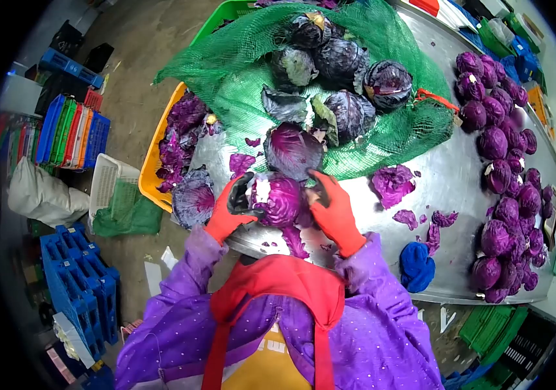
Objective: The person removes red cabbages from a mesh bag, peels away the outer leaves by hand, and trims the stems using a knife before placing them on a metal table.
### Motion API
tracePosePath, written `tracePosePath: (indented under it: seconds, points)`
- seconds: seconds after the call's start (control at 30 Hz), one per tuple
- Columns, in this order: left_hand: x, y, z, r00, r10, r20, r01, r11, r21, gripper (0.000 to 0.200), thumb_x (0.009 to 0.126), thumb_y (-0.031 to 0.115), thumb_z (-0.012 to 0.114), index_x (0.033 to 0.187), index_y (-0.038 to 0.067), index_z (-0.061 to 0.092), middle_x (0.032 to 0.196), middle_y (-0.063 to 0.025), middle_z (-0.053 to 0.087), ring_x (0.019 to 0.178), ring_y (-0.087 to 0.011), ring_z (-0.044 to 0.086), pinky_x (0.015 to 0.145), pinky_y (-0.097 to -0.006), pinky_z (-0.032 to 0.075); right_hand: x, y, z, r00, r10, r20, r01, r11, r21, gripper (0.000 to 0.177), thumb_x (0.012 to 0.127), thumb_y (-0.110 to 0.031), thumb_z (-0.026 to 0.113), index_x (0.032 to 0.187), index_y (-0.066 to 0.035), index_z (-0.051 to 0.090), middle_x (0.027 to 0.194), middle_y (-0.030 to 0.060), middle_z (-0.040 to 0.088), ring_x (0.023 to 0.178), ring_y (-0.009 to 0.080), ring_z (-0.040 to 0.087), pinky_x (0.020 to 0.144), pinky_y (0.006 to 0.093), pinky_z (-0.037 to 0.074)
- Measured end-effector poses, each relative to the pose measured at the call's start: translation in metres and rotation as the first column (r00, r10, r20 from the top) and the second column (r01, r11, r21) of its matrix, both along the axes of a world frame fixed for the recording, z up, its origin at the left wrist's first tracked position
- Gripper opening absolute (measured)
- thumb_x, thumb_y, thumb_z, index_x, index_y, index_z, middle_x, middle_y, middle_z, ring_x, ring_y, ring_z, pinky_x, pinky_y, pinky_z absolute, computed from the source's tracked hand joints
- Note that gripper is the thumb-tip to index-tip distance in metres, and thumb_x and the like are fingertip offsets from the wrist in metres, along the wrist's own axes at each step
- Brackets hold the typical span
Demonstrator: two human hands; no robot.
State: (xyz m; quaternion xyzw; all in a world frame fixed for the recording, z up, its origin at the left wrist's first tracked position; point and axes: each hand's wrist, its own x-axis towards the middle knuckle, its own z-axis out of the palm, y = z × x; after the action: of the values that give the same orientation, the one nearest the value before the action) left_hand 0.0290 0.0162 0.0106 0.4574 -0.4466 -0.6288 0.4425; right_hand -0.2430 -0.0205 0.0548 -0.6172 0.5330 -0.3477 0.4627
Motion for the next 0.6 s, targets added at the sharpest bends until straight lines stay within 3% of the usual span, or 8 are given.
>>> tracePosePath:
  seconds: [0.07, 0.1, 0.17, 0.23, 0.3, 0.43, 0.47, 0.6]
  points:
    - [0.003, -0.012, -0.002, 0.988, -0.112, 0.108, 0.124, 0.986, -0.114, 0.098, 0.065, -0.009, 0.081, 0.147, 0.01, 0.03, 0.149, -0.0085, 0.037, 0.136, -0.0254, 0.038, 0.105, -0.0415, 0.045, 0.015, -0.007, 0.002, 0.987, 0.024, 0.157, -0.065, 0.962, 0.264, 0.051, 0.086, -0.018, 0.07, 0.131, 0.0, 0.054, 0.116, 0.018, 0.063, 0.107, 0.0194, 0.058, 0.094, 0.0323, 0.046]
    - [-0.002, -0.01, -0.001, 0.999, 0.013, -0.04, -0.016, 0.998, -0.057, 0.099, 0.066, -0.009, 0.08, 0.148, 0.011, 0.029, 0.149, -0.0089, 0.035, 0.136, -0.0254, 0.037, 0.105, -0.0421, 0.045, 0.02, -0.008, -0.003, 0.99, 0.044, 0.131, -0.083, 0.949, 0.303, 0.056, 0.085, -0.022, 0.074, 0.131, 0.0, 0.053, 0.118, 0.0177, 0.062, 0.108, 0.0213, 0.059, 0.093, 0.0328, 0.046]
    - [-0.024, 0.0, -0.002, 0.91, 0.284, -0.302, -0.263, 0.958, 0.111, 0.101, 0.066, -0.01, 0.08, 0.149, 0.013, 0.026, 0.15, -0.0098, 0.031, 0.137, -0.0253, 0.035, 0.105, -0.0433, 0.045, 0.027, 0.002, -0.012, 0.99, 0.057, 0.132, -0.077, 0.985, 0.152, 0.06, 0.083, -0.025, 0.076, 0.132, 0.0, 0.052, 0.121, 0.0176, 0.061, 0.107, 0.0226, 0.06, 0.093, 0.0334, 0.046]
    - [-0.044, 0.024, -0.045, 0.813, 0.505, -0.289, -0.463, 0.862, 0.205, 0.105, 0.068, -0.014, 0.077, 0.151, 0.017, 0.021, 0.146, -0.0129, 0.031, 0.132, -0.0264, 0.036, 0.102, -0.0416, 0.047, 0.034, 0.013, -0.015, 0.997, 0.063, 0.053, -0.067, 0.994, 0.083, 0.062, 0.082, -0.028, 0.075, 0.133, -0.001, 0.051, 0.121, 0.018, 0.06, 0.111, 0.0296, 0.058, 0.096, 0.0368, 0.045]
    - [-0.075, 0.031, -0.004, 0.716, 0.608, -0.342, -0.498, 0.789, 0.361, 0.108, 0.066, -0.014, 0.077, 0.151, 0.016, 0.019, 0.145, -0.0119, 0.033, 0.131, -0.0256, 0.038, 0.101, -0.0395, 0.048, 0.041, 0.025, 0.0, 0.993, 0.063, -0.096, -0.065, 0.998, -0.016, 0.059, 0.083, -0.027, 0.073, 0.132, -0.001, 0.051, 0.121, 0.0183, 0.06, 0.113, 0.0314, 0.058, 0.096, 0.038, 0.045]
    - [-0.054, 0.022, -0.018, 0.933, 0.317, 0.169, -0.292, 0.943, -0.158, 0.112, 0.06, -0.007, 0.085, 0.15, 0.008, 0.019, 0.144, -0.0129, 0.035, 0.129, -0.0237, 0.042, 0.105, -0.037, 0.043, 0.018, 0.03, -0.001, 0.994, 0.092, 0.063, -0.099, 0.988, 0.122, 0.054, 0.085, -0.025, 0.071, 0.129, 0.0, 0.053, 0.116, 0.0195, 0.059, 0.107, 0.0304, 0.06, 0.094, 0.0371, 0.045]
    - [-0.053, 0.018, -0.021, 0.955, 0.282, -0.094, -0.283, 0.959, -0.001, 0.117, 0.056, -0.001, 0.089, 0.149, 0.006, 0.019, 0.143, -0.0134, 0.037, 0.13, -0.0235, 0.04, 0.108, -0.0364, 0.039, 0.006, 0.028, -0.006, 0.992, 0.091, 0.09, -0.104, 0.982, 0.155, 0.052, 0.086, -0.026, 0.07, 0.128, 0.001, 0.054, 0.114, 0.0194, 0.059, 0.105, 0.0289, 0.06, 0.092, 0.0366, 0.046]
    - [-0.047, -0.013, 0.011, 0.818, 0.068, 0.571, 0.117, 0.953, -0.28, 0.122, 0.049, 0.025, 0.095, 0.146, 0.002, 0.026, 0.141, -0.0178, 0.039, 0.131, -0.0316, 0.042, 0.108, -0.0407, 0.037, -0.015, 0.004, 0.015, 0.926, 0.227, -0.303, -0.262, 0.962, -0.08, 0.056, 0.093, -0.03, 0.058, 0.141, -0.007, 0.041, 0.135, 0.029, 0.048, 0.116, 0.0451, 0.053, 0.096, 0.0406, 0.045]
